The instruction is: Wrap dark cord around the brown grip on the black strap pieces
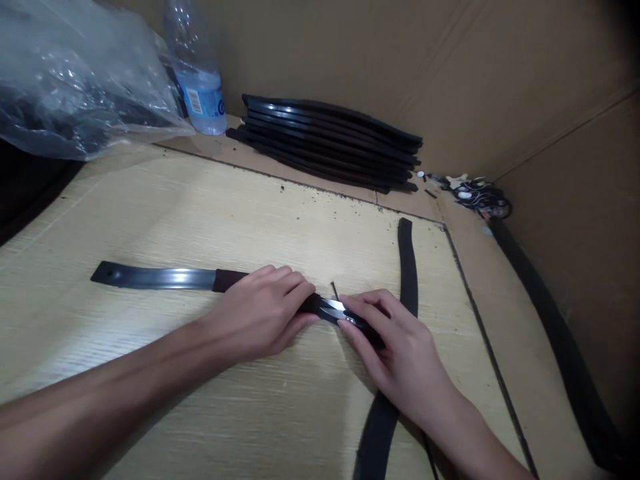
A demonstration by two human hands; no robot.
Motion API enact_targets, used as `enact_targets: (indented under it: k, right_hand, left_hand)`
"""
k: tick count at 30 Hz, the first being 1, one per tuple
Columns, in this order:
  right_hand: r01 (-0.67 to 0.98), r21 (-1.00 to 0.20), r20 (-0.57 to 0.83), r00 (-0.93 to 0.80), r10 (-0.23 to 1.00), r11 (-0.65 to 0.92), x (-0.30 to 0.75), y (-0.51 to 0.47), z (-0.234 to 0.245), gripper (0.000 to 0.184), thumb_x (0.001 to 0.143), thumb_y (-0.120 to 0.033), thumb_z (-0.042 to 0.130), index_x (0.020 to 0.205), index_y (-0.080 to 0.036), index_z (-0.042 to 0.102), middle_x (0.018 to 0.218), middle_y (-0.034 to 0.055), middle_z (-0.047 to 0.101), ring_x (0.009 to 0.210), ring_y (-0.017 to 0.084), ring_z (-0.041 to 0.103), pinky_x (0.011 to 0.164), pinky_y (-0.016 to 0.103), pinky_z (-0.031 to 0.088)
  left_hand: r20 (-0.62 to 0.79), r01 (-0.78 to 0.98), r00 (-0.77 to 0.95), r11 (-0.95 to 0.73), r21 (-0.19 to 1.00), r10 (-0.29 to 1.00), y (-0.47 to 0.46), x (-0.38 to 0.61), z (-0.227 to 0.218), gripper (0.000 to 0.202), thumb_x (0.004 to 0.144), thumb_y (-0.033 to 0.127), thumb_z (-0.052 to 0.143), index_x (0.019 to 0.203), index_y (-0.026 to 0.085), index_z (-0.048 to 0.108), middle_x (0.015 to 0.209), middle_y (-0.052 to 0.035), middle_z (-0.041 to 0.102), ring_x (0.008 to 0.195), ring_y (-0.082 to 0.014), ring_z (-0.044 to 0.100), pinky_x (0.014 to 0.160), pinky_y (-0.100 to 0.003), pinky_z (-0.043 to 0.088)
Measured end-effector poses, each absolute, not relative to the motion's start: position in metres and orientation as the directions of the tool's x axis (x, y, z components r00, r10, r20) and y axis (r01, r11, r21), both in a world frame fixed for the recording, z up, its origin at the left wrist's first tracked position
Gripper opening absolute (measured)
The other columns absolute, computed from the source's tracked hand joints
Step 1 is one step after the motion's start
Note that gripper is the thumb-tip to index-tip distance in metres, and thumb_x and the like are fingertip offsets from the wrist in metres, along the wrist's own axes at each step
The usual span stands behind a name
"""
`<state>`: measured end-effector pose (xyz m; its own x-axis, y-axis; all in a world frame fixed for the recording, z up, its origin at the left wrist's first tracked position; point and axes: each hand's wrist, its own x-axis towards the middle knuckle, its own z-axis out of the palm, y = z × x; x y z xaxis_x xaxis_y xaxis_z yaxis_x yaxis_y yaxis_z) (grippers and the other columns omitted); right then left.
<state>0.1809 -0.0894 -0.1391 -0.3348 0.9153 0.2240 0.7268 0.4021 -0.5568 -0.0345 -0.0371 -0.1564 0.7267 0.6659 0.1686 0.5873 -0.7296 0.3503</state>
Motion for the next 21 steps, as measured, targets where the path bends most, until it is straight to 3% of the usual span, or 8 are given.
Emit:
enact_targets:
  k: [21]
  right_hand:
    - [0.699,-0.549,0.295,-0.352,0.888,0.459,0.1807,-0.0898,-0.1398,0.030,0.086,-0.014,0.057,0.115,-0.014,0.062,0.095,0.0100,0.057,0.089,0.020,0.058,0.074,0.035,0.055]
  left_hand:
    - [0.157,0.592,0.726,-0.725,0.351,0.669,-0.0368,-0.0337,-0.1562,0.032,0.093,0.040,0.042,0.106,0.014,0.056,0.097,-0.0087,0.062,0.092,-0.0231,0.055,0.079,-0.037,0.042]
